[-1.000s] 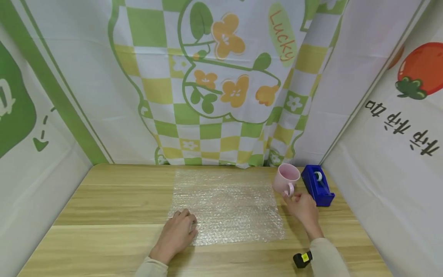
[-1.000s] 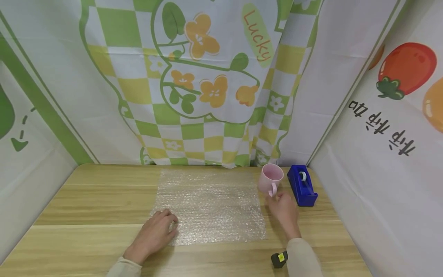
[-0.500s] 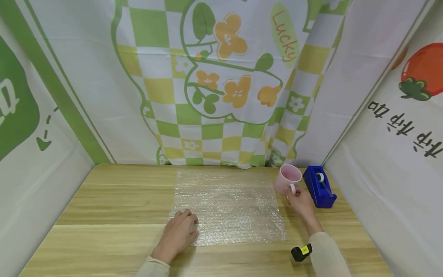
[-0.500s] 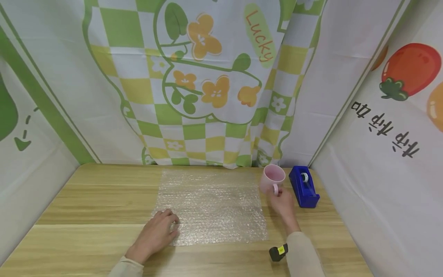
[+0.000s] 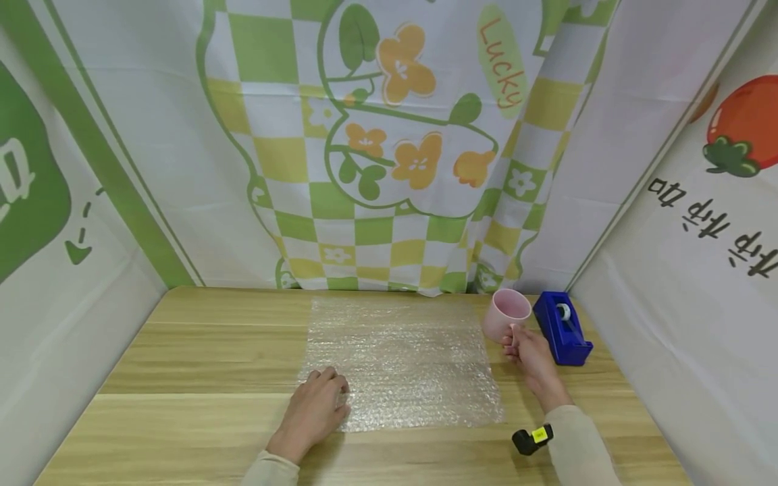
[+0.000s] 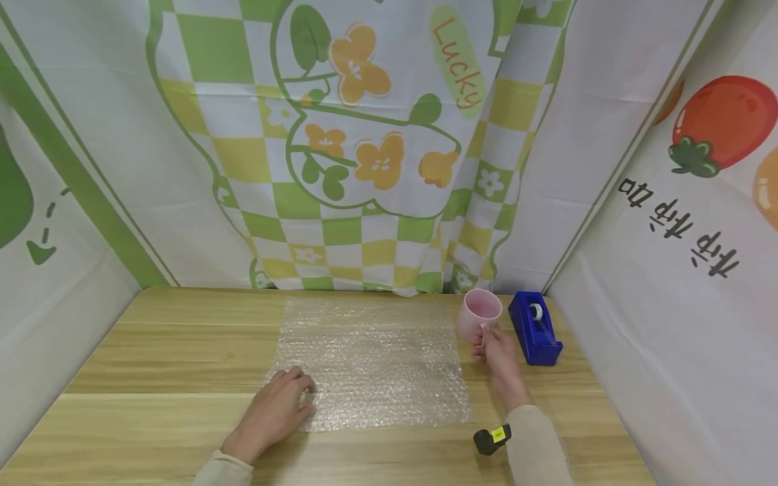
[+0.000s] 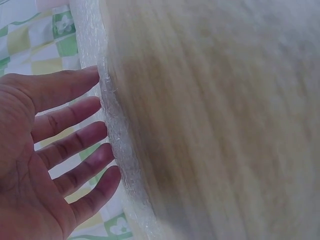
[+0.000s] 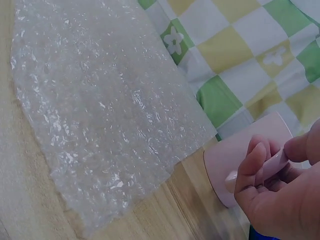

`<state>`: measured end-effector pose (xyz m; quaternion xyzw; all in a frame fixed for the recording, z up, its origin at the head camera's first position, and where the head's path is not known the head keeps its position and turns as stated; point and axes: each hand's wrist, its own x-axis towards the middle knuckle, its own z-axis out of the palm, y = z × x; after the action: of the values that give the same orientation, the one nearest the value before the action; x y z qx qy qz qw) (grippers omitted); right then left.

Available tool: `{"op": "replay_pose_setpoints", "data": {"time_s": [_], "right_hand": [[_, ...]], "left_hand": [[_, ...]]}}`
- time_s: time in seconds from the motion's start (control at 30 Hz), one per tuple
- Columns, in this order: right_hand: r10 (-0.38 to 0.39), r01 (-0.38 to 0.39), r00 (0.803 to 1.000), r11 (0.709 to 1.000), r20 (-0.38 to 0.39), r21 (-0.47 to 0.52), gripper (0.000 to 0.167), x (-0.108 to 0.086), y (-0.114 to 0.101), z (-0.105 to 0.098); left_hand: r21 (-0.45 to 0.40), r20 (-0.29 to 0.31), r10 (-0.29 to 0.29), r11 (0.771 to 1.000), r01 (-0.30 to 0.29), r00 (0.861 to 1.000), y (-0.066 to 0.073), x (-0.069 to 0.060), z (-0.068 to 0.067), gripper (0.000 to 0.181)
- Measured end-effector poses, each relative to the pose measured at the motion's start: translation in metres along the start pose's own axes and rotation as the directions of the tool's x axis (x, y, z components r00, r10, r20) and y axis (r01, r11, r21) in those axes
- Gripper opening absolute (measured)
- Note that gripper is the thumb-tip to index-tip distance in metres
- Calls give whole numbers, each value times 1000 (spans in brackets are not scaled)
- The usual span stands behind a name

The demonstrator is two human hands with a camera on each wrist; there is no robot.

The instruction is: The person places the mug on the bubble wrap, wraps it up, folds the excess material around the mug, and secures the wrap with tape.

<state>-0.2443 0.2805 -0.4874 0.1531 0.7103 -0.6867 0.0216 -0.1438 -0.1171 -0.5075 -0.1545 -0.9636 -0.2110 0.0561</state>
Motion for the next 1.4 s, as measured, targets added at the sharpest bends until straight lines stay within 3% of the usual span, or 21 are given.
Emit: {"op": "replay_pose_setpoints", "data": {"time_s": [0.43, 0.8, 1.4], "right_hand": [[-27, 30, 999, 997, -48, 64, 32, -4, 3, -2], [-84, 86, 995, 995, -46, 47, 35, -17, -13, 2], [-116, 114, 993, 992, 29, 60, 28, -39, -13, 36]], "left_hand": [[-6, 3, -13, 1000, 13, 1000, -1, 0, 2, 27], [-2, 1, -13, 1000, 13, 1000, -1, -1, 0, 27], [-26, 14, -35, 999, 35, 999, -2, 1, 2, 27]]}}
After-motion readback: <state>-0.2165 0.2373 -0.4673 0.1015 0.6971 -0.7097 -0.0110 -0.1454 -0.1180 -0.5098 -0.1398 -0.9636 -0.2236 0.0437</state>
